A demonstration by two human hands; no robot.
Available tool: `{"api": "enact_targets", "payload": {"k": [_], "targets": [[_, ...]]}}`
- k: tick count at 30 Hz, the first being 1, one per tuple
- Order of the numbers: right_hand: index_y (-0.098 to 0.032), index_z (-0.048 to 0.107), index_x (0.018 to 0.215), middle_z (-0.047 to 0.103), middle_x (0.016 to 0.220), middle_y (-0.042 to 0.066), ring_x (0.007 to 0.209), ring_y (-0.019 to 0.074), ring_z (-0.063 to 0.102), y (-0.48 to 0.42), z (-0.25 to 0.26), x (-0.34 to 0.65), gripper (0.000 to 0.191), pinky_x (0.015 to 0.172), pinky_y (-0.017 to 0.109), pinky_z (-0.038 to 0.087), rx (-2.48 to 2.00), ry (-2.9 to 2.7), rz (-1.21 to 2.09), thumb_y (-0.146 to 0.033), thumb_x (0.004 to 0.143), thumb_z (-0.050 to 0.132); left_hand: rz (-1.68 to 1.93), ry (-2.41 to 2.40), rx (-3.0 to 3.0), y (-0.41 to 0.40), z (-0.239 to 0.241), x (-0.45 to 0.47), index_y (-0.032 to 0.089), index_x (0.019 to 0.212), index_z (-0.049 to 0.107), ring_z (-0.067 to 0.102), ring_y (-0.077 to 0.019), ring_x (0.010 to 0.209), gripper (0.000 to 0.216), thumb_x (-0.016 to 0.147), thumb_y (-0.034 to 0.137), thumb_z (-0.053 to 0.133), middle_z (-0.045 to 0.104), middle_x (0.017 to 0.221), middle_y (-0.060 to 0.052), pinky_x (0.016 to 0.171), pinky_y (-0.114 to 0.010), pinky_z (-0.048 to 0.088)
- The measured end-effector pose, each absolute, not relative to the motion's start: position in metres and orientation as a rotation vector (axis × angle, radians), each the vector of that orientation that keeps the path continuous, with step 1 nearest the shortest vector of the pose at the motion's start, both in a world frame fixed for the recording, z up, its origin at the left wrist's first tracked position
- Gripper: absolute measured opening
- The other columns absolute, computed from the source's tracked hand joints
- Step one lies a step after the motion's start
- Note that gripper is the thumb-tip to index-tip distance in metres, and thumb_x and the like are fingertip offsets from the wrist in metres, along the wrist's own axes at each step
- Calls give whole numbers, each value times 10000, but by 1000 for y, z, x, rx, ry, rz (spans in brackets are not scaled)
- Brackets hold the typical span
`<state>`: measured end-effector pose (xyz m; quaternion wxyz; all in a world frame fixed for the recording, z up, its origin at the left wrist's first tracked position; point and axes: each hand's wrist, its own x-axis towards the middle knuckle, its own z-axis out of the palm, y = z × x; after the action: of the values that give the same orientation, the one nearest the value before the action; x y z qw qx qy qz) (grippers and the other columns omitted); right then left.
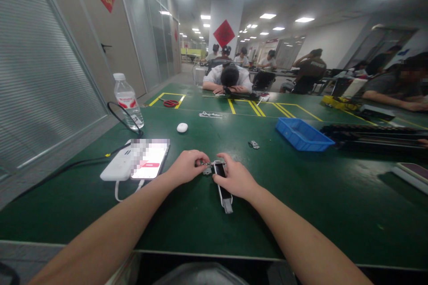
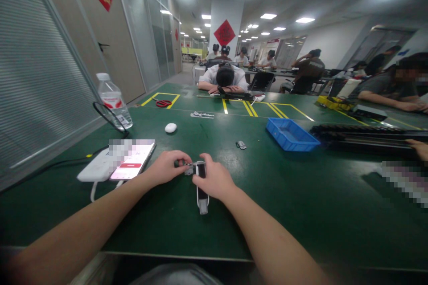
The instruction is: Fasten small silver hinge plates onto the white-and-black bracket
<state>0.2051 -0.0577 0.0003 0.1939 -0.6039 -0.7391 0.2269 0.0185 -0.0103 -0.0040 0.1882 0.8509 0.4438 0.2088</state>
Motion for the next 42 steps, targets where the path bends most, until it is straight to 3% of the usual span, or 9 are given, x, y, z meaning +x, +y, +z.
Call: {"api": "enact_targets", "payload": {"k": [42], "targets": [[-187,439,1296,621,758,34,626,161,542,-57,-3,206,608,573,241,319,-1685,-2075,621,-351,728,580,594,1206,2280,-10,-2,19,171,852,696,596,-122,686,198,759,97,539,685,769,3,681,-224,443]]}}
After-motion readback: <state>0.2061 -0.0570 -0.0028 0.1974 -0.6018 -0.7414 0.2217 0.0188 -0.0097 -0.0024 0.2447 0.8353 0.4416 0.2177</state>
